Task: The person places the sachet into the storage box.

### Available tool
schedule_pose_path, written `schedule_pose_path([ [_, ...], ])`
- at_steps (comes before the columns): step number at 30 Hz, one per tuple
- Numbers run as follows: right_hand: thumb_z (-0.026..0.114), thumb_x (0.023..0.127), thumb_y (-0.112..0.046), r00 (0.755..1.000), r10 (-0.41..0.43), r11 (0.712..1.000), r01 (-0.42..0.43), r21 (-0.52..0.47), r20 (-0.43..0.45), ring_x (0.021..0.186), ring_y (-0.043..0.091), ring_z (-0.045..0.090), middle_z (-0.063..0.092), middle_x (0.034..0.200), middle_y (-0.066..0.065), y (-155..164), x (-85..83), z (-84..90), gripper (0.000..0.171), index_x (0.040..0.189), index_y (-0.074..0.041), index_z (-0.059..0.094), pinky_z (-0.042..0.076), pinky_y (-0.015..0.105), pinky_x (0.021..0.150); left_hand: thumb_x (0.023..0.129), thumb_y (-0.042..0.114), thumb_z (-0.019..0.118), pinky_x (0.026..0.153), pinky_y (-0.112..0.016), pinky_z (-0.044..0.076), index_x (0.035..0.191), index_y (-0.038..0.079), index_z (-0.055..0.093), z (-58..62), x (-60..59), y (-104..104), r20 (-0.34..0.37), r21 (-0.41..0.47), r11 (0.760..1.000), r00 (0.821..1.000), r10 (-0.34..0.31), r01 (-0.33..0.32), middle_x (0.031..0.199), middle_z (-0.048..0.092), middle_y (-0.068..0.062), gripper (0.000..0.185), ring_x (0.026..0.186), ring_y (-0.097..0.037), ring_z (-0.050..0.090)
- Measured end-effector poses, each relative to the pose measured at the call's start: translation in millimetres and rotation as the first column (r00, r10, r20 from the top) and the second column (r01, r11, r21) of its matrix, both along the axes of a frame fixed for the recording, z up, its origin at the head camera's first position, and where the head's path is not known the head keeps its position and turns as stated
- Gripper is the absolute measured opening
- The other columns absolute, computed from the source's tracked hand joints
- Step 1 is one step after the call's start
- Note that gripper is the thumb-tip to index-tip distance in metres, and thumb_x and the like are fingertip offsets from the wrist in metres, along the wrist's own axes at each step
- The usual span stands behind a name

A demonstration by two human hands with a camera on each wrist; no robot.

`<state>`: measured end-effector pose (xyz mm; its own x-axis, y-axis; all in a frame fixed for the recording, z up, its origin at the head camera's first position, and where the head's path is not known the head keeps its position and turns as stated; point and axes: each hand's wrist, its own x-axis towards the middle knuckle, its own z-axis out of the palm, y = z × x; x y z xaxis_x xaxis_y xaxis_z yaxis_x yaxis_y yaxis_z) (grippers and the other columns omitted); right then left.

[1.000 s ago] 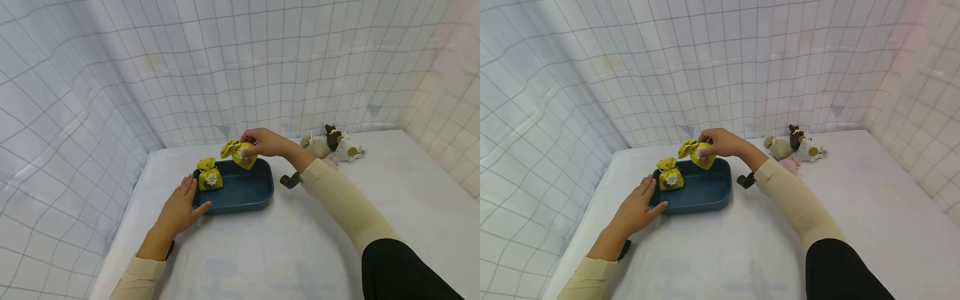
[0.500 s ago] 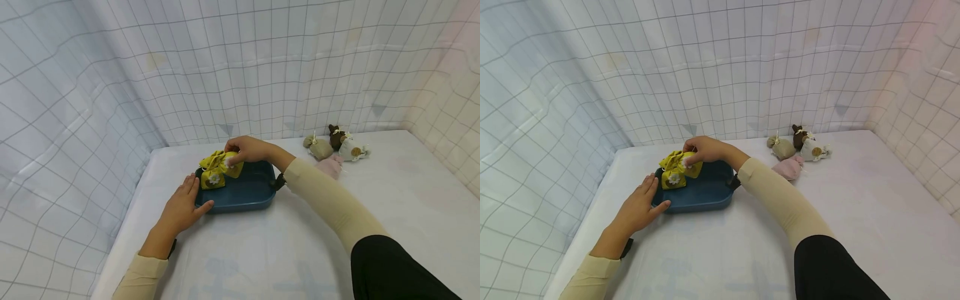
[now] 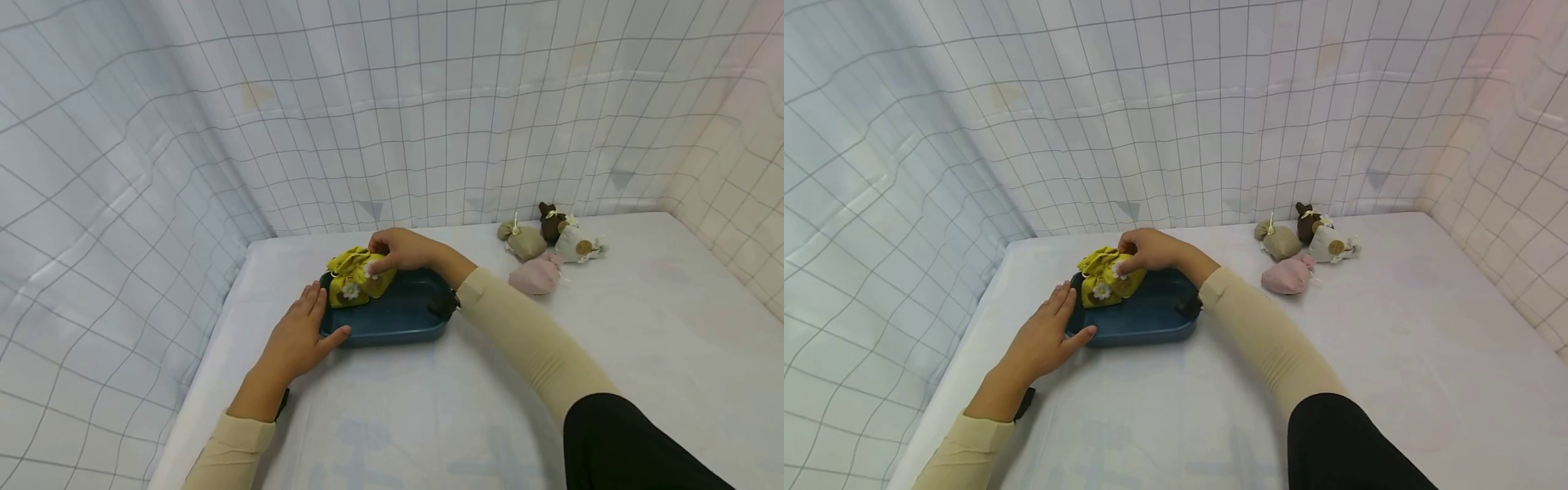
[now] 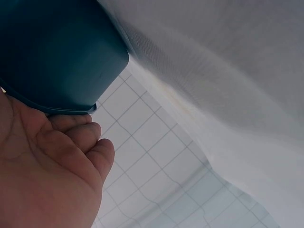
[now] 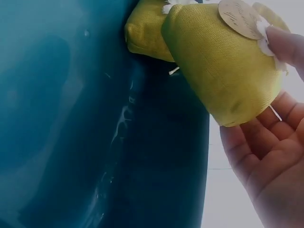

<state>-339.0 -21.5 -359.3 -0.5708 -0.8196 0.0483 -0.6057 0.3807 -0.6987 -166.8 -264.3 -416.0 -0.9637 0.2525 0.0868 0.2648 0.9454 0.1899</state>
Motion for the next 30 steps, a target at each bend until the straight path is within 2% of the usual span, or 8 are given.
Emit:
schedule_pose_path([
  [4,0.076,0.088,-0.035,0.999,-0.031,0.999,0.032,0.019,-0.026,0.104,0.016,0.060,0.065,0.111,0.002,0.7,0.0,-1.8,0.034,0.108,-0.011,0.063,0.049,0.033,0.089,0.096,0.065,0.048,0.117,-0.054,0.019,0.154,-0.008,0.021,-1.2,0.0,0.2,0.001,-0.005,1.000,1.000,0.004,-0.004,0.162,0.013,-0.023,0.098,0.149,-0.039,0.012],
  [7,0.077,0.088,-0.036,0.998,-0.049,0.998,0.051,0.043,-0.040,0.107,0.016,0.060,0.065,0.113,0.002,-0.1,0.1,-4.3,0.034,0.107,-0.010,0.064,0.049,0.033,0.091,0.096,0.065,0.048,0.117,-0.055,0.020,0.154,-0.009,0.021,-1.6,0.2,0.2,0.001,0.000,1.000,1.000,0.003,-0.003,0.162,0.013,-0.023,0.097,0.149,-0.039,0.012],
  [12,0.078,0.087,-0.035,0.996,-0.066,0.995,0.070,0.073,-0.054,0.093,0.015,0.059,0.065,0.105,0.002,-1.1,1.8,-7.9,0.032,0.102,-0.010,0.063,0.048,0.030,0.080,0.096,0.065,0.048,0.117,-0.055,0.021,0.154,-0.009,0.021,-2.8,-0.6,-0.2,-0.008,-0.002,1.000,1.000,-0.003,0.003,0.162,0.013,-0.024,0.098,0.149,-0.039,0.013],
  [19,0.078,0.087,-0.032,0.993,-0.097,0.989,0.103,0.106,-0.063,0.066,0.016,0.047,0.055,0.083,0.003,-1.0,6.0,-8.4,0.029,0.093,-0.009,0.060,0.039,0.029,0.063,0.096,0.066,0.048,0.117,-0.055,0.021,0.154,-0.008,0.021,-2.9,-1.8,-0.5,-0.019,0.002,1.000,1.000,-0.009,0.010,0.162,0.014,-0.024,0.098,0.149,-0.039,0.013],
  [24,0.078,0.087,-0.032,0.992,-0.098,0.983,0.108,0.148,-0.073,0.061,0.015,0.044,0.049,0.073,0.002,-3.2,6.8,-8.7,0.030,0.086,-0.009,0.058,0.036,0.028,0.059,0.096,0.065,0.049,0.117,-0.055,0.021,0.154,-0.008,0.021,-2.2,-1.6,-0.7,-0.020,0.003,1.000,1.000,-0.011,0.011,0.162,0.014,-0.024,0.097,0.149,-0.040,0.013],
  [30,0.077,0.086,-0.031,0.990,-0.122,0.980,0.131,0.153,-0.068,0.057,0.013,0.040,0.044,0.066,-0.001,-5.4,7.0,-9.0,0.032,0.079,-0.011,0.054,0.034,0.028,0.056,0.096,0.064,0.049,0.117,-0.055,0.021,0.154,-0.009,0.021,-1.4,-0.7,0.1,-0.017,0.008,1.000,1.000,-0.005,0.006,0.162,0.014,-0.024,0.097,0.149,-0.039,0.014],
])
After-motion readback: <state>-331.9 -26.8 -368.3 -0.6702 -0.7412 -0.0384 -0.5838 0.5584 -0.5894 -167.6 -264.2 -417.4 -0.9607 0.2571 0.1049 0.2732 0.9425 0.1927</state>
